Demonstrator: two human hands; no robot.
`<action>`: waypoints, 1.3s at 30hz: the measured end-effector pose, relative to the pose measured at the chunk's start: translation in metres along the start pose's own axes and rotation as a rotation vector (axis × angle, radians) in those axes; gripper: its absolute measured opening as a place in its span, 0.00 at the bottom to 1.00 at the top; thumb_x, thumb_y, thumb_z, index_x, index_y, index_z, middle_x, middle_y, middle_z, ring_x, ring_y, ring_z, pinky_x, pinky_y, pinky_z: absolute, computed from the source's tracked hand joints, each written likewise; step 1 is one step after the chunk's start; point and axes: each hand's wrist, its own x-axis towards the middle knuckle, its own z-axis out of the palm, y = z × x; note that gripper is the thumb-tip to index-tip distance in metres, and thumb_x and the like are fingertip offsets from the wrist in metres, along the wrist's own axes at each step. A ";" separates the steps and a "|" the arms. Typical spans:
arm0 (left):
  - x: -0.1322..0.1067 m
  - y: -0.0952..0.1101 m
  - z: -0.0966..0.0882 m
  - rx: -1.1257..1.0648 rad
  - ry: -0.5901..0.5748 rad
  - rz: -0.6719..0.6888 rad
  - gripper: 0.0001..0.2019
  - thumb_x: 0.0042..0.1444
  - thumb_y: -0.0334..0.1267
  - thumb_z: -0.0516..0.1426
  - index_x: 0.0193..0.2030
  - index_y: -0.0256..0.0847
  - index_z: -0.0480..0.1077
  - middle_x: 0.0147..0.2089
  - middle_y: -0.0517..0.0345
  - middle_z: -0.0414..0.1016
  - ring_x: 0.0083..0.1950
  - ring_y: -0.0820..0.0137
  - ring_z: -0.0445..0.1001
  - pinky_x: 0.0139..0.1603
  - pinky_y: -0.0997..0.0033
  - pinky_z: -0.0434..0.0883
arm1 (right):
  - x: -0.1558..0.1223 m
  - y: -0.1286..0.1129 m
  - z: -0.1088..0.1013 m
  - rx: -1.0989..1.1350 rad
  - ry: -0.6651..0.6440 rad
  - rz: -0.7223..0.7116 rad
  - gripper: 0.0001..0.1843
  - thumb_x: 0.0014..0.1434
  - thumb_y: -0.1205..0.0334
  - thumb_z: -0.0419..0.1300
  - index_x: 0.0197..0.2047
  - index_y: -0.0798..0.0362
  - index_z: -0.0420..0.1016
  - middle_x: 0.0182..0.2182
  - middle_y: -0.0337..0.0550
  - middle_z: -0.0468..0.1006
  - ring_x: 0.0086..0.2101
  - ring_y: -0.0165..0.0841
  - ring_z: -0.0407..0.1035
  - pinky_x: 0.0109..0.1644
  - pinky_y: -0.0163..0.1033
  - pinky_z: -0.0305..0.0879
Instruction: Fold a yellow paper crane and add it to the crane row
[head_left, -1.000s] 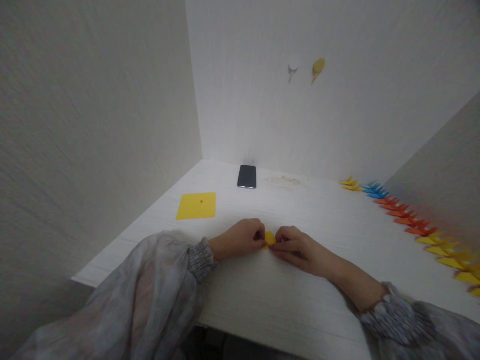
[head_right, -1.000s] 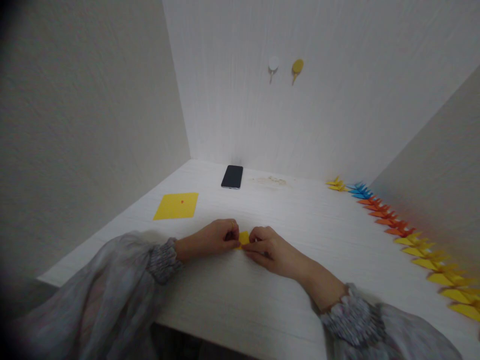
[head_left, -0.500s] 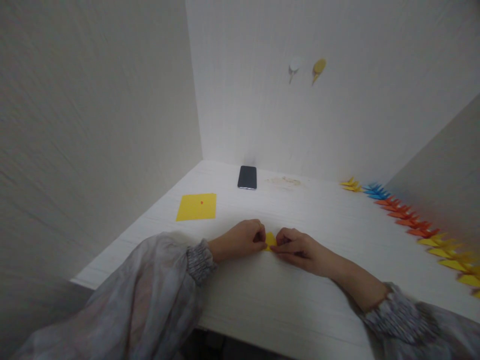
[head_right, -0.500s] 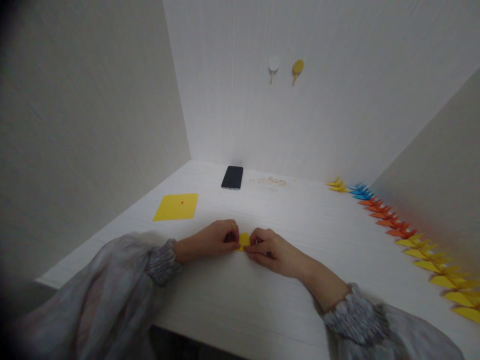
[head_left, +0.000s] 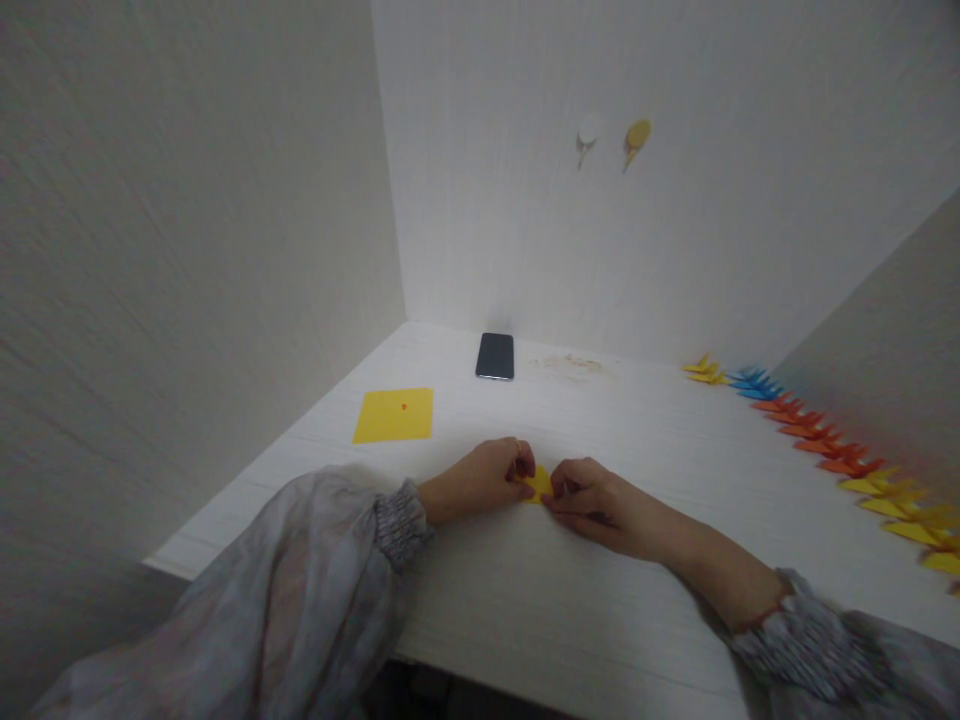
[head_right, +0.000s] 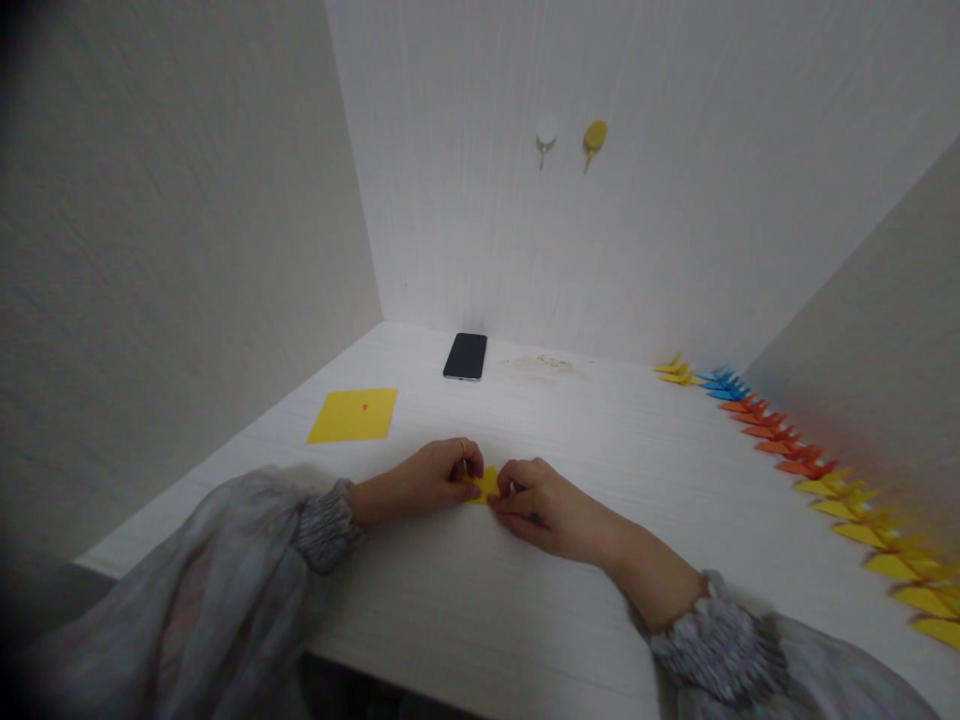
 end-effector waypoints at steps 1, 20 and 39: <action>0.000 0.000 0.000 0.002 0.005 -0.006 0.09 0.42 0.34 0.56 0.33 0.37 0.65 0.26 0.62 0.64 0.27 0.76 0.62 0.28 0.77 0.60 | 0.000 0.000 0.000 -0.007 0.001 -0.003 0.15 0.59 0.60 0.47 0.37 0.54 0.74 0.34 0.47 0.67 0.34 0.31 0.61 0.41 0.40 0.58; 0.000 0.004 -0.001 0.045 0.002 0.017 0.14 0.42 0.46 0.58 0.30 0.36 0.67 0.29 0.60 0.66 0.28 0.76 0.63 0.27 0.76 0.60 | 0.001 -0.004 -0.002 -0.061 -0.007 0.007 0.15 0.59 0.61 0.47 0.33 0.55 0.74 0.34 0.46 0.66 0.34 0.31 0.61 0.40 0.40 0.57; 0.004 0.001 0.000 0.019 0.008 -0.087 0.14 0.37 0.43 0.60 0.30 0.37 0.68 0.27 0.61 0.66 0.28 0.75 0.63 0.29 0.75 0.61 | -0.011 0.012 0.000 0.153 0.054 0.087 0.13 0.58 0.61 0.48 0.40 0.54 0.72 0.34 0.46 0.66 0.32 0.29 0.63 0.33 0.33 0.61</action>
